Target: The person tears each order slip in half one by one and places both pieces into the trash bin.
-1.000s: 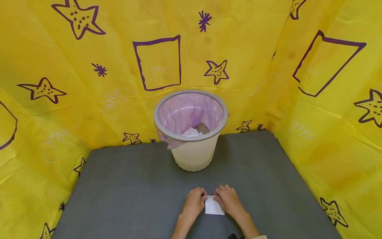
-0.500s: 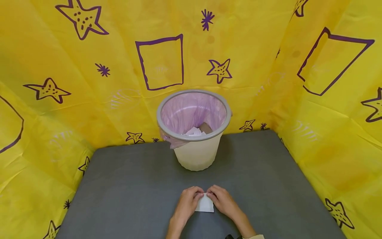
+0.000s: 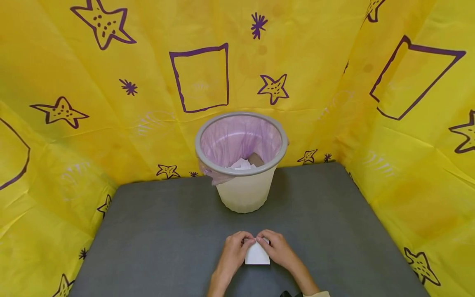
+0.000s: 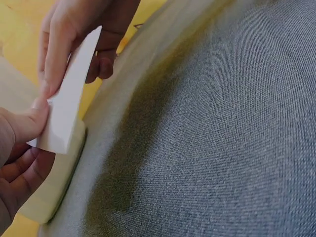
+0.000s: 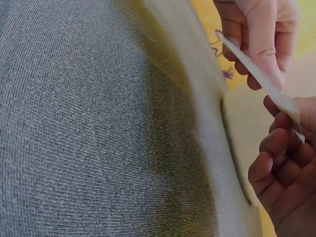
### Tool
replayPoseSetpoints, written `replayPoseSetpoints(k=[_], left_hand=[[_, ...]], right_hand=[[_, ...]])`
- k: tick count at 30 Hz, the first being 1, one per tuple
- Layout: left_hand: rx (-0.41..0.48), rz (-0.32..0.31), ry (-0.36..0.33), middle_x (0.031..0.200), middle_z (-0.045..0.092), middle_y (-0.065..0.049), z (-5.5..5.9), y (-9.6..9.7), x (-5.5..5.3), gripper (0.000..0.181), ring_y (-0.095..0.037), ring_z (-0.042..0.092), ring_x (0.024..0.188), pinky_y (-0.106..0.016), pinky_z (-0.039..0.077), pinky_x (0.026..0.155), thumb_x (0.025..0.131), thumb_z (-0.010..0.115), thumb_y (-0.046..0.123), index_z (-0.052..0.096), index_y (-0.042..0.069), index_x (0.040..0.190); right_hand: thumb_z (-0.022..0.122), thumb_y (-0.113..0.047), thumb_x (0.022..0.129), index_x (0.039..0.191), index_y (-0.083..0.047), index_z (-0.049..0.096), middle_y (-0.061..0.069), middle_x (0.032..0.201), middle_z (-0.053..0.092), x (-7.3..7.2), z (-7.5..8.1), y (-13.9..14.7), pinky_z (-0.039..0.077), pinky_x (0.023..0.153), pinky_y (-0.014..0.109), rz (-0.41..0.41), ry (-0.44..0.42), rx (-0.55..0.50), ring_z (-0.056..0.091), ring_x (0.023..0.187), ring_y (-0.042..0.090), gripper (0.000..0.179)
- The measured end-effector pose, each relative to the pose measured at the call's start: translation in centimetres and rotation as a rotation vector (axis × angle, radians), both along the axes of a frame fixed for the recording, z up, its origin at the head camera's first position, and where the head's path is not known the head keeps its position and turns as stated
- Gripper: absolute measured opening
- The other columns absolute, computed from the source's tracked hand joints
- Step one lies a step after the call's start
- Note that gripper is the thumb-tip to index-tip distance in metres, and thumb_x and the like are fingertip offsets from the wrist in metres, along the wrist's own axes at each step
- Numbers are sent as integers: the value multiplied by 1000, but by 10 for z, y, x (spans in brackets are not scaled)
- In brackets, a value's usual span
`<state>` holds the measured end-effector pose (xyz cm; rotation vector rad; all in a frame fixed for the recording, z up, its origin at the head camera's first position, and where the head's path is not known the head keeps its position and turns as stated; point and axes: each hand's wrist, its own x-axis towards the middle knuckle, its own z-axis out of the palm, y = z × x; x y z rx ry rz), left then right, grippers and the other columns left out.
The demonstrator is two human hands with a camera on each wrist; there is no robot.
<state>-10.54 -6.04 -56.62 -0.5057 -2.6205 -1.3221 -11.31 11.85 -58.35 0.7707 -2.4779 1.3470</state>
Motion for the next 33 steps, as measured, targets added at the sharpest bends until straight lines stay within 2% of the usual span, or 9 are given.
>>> replayPoseSetpoints(k=[6,9,13,16,18,20,25,29,33], left_hand=[[15,-3,12,80,71,-1,2,-1,1,10,-4,62,70,-18,50,63,86,70,20,70,11,83],[14,5,55,79,71,0,0,-1,2,10,-5,63,70,-18,50,62,87,70,19,71,11,82],[-21,57,255,76,70,5,-4,2,3,5,-4,63,70,-16,49,64,84,72,16,71,14,80],[-23,89,461,74,68,6,-4,4,2,6,-6,62,69,-15,48,66,80,75,10,70,14,79],[15,94,554,74,68,5,2,5,1,9,-7,61,68,-15,47,65,78,76,7,69,13,79],[67,88,623,75,68,3,13,5,-2,9,-8,61,67,-15,48,65,79,75,5,69,11,80],[169,46,630,79,68,0,54,2,-10,2,-9,62,69,-12,49,66,86,71,8,70,7,85],[227,12,618,80,69,-3,84,-4,-15,10,-10,63,69,-12,50,67,82,72,0,71,5,90],[265,11,625,80,68,-5,110,-7,-21,17,-12,63,67,-12,50,66,79,73,-6,71,5,93]], right_hand=[[58,-10,96,88,-11,66,1,85,68,-1,3,2,47,63,19,23,-49,-1,57,75,1,11],[58,-11,96,88,-11,66,2,85,68,-1,3,5,47,61,18,27,-99,-22,56,73,-1,12],[57,-10,97,90,-9,68,7,83,69,-1,8,5,44,57,17,23,-224,-79,51,68,-4,13],[55,-6,97,92,-2,68,13,81,68,1,28,3,44,55,18,24,-313,-111,49,65,-3,14],[54,-4,97,92,2,66,17,81,66,3,48,1,44,55,18,24,-332,-138,50,63,-2,15],[53,-2,97,92,5,65,18,79,65,2,67,-1,44,55,19,8,-314,-158,50,62,-1,14],[55,1,95,92,1,66,13,77,66,-10,91,-3,44,52,20,-55,-160,-176,48,57,0,11],[58,4,92,95,-4,67,8,79,68,-24,105,-3,44,51,19,-6,8,-174,49,58,0,12],[61,6,89,95,-7,68,5,84,70,-33,128,-4,48,59,16,45,206,-157,56,64,5,16]])
